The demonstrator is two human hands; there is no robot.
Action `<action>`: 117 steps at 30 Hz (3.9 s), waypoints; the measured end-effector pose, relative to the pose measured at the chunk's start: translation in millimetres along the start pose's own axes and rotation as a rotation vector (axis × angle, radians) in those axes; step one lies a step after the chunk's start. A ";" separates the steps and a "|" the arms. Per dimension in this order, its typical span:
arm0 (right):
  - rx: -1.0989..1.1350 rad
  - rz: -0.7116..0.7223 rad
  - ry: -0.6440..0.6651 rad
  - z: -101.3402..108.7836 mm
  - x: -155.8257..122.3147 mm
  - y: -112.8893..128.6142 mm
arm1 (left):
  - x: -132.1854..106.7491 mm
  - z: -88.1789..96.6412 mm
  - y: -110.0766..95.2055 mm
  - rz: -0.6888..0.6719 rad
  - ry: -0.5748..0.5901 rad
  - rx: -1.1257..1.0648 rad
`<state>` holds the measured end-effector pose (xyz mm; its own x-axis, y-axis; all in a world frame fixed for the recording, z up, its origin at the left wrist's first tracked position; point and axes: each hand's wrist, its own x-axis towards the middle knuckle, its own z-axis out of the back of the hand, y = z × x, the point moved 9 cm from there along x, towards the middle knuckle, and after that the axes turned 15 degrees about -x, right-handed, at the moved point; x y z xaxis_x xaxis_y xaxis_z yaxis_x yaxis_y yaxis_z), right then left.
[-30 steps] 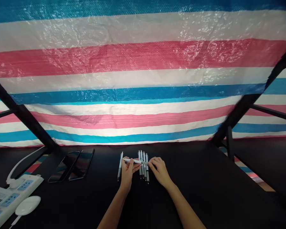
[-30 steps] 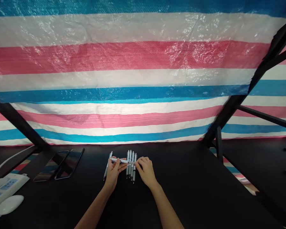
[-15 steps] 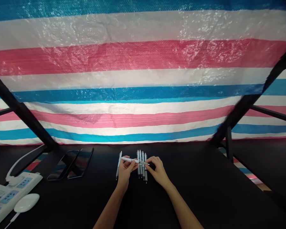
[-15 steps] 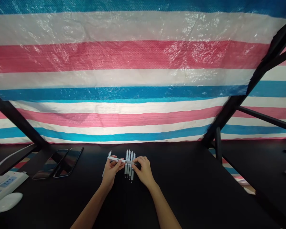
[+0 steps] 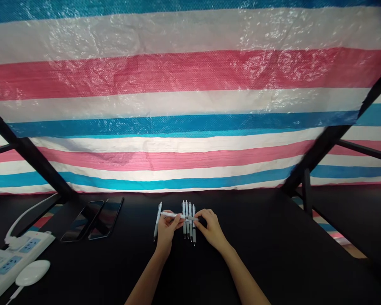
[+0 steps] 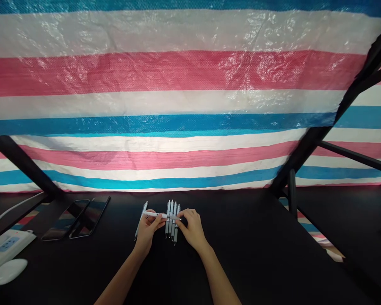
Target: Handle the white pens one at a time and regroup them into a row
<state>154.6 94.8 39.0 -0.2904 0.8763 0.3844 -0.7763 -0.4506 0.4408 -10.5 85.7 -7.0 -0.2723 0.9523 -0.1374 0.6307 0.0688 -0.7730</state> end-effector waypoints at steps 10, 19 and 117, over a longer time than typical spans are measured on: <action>0.045 -0.027 -0.021 5.2 0.4 -6.1 | 3.2 9.4 -11.4 -0.053 -0.069 -0.032; 0.091 -0.075 -0.040 9.1 1.1 -26.0 | 10.9 24.5 -19.6 -0.105 -0.103 -0.080; 0.226 -0.049 0.002 -3.8 -1.9 -1.8 | -0.4 -5.6 3.8 0.180 0.103 -0.044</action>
<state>154.3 94.7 34.3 -0.2567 0.8982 0.3569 -0.6442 -0.4343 0.6296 -3.9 87.2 -6.4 -0.0778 0.9757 -0.2048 0.6939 -0.0945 -0.7138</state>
